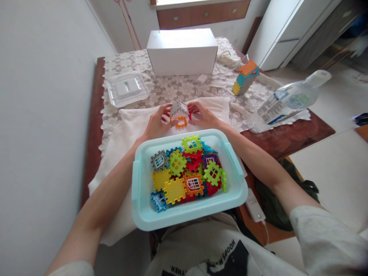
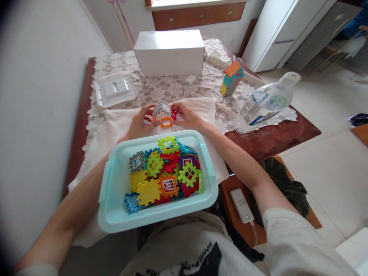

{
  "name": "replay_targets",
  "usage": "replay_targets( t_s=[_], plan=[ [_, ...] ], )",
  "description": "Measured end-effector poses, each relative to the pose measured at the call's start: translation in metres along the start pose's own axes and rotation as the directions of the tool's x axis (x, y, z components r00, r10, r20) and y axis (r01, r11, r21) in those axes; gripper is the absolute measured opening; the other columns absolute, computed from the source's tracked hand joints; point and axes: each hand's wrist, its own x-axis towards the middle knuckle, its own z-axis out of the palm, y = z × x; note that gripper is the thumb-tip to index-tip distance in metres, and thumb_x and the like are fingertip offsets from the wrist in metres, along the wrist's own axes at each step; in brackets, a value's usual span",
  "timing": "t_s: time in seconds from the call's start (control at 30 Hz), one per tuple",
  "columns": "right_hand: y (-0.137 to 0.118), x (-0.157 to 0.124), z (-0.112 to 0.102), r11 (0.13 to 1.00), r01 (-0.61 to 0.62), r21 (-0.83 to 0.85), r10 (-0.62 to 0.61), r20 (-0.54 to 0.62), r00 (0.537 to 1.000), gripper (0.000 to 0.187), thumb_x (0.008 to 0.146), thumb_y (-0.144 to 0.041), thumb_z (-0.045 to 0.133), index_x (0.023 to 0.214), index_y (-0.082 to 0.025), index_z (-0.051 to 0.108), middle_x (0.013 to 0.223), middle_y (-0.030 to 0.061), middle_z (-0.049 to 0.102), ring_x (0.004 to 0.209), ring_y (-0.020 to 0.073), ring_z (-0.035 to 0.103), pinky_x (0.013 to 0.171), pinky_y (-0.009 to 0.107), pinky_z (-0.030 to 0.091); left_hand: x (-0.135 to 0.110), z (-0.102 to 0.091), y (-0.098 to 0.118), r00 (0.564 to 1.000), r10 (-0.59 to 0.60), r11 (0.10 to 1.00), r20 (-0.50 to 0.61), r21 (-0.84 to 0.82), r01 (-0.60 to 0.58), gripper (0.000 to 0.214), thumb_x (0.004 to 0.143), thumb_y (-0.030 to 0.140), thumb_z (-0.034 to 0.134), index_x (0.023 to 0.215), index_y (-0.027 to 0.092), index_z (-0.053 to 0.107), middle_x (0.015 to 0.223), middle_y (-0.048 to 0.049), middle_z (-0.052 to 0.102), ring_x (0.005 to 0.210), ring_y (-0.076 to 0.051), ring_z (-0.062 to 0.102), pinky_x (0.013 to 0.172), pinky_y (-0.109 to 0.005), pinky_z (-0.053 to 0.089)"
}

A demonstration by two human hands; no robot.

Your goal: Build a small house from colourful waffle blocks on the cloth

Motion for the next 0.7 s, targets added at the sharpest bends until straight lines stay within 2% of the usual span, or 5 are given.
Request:
replay_targets(
  t_s=[0.13, 0.23, 0.4, 0.57, 0.7],
  plan=[
    [-0.008, 0.001, -0.003, 0.999, -0.03, 0.035, 0.029, 0.026, 0.999, 0.068, 0.093, -0.055, 0.085, 0.151, -0.031, 0.058, 0.136, 0.0096, 0.081, 0.119, 0.0268, 0.077, 0.113, 0.051, 0.063, -0.002, -0.001, 0.008, 0.998, -0.059, 0.995, -0.006, -0.083, 0.059, 0.08, 0.087, 0.051, 0.094, 0.158, 0.03, 0.065, 0.133, -0.0111, 0.085, 0.113, -0.028, 0.081, 0.091, -0.036, 0.063],
    [-0.012, 0.002, -0.005, 0.996, -0.056, 0.065, 0.056, 0.007, 0.998, 0.066, 0.089, -0.051, 0.086, 0.146, -0.03, 0.062, 0.138, 0.01, 0.081, 0.121, 0.0279, 0.077, 0.111, 0.052, 0.065, -0.002, -0.001, 0.008, 0.998, -0.064, 0.995, -0.001, -0.075, 0.064, 0.077, 0.087, 0.05, 0.094, 0.156, 0.03, 0.067, 0.134, -0.0106, 0.084, 0.116, -0.029, 0.079, 0.094, -0.038, 0.063],
    [-0.008, 0.002, -0.004, 0.991, -0.116, 0.065, 0.117, -0.007, 0.993, 0.067, 0.086, -0.051, 0.087, 0.146, -0.032, 0.064, 0.142, 0.0089, 0.078, 0.115, 0.0262, 0.077, 0.107, 0.047, 0.067, -0.001, -0.001, 0.005, 0.998, -0.062, 0.997, 0.009, -0.05, 0.062, 0.08, 0.085, 0.054, 0.095, 0.156, 0.03, 0.068, 0.139, -0.0116, 0.083, 0.114, -0.028, 0.077, 0.091, -0.036, 0.062],
    [-0.005, 0.0, -0.003, 0.994, -0.078, 0.081, 0.079, -0.007, 0.997, 0.073, 0.091, -0.047, 0.085, 0.157, -0.035, 0.058, 0.148, 0.0093, 0.078, 0.114, 0.025, 0.078, 0.107, 0.047, 0.068, -0.001, -0.001, 0.004, 0.999, -0.053, 0.994, -0.001, -0.092, 0.053, 0.082, 0.084, 0.057, 0.096, 0.156, 0.03, 0.067, 0.141, -0.0119, 0.082, 0.113, -0.027, 0.078, 0.091, -0.036, 0.062],
    [-0.011, 0.0, -0.002, 0.994, -0.066, 0.089, 0.068, -0.009, 0.998, 0.074, 0.094, -0.045, 0.086, 0.162, -0.035, 0.059, 0.155, 0.0108, 0.076, 0.132, 0.0293, 0.075, 0.114, 0.05, 0.065, -0.002, 0.002, 0.004, 0.997, -0.081, 0.976, -0.018, -0.203, 0.076, 0.082, 0.086, 0.055, 0.095, 0.158, 0.031, 0.064, 0.146, -0.0129, 0.08, 0.117, -0.028, 0.081, 0.096, -0.039, 0.064]
  ],
)
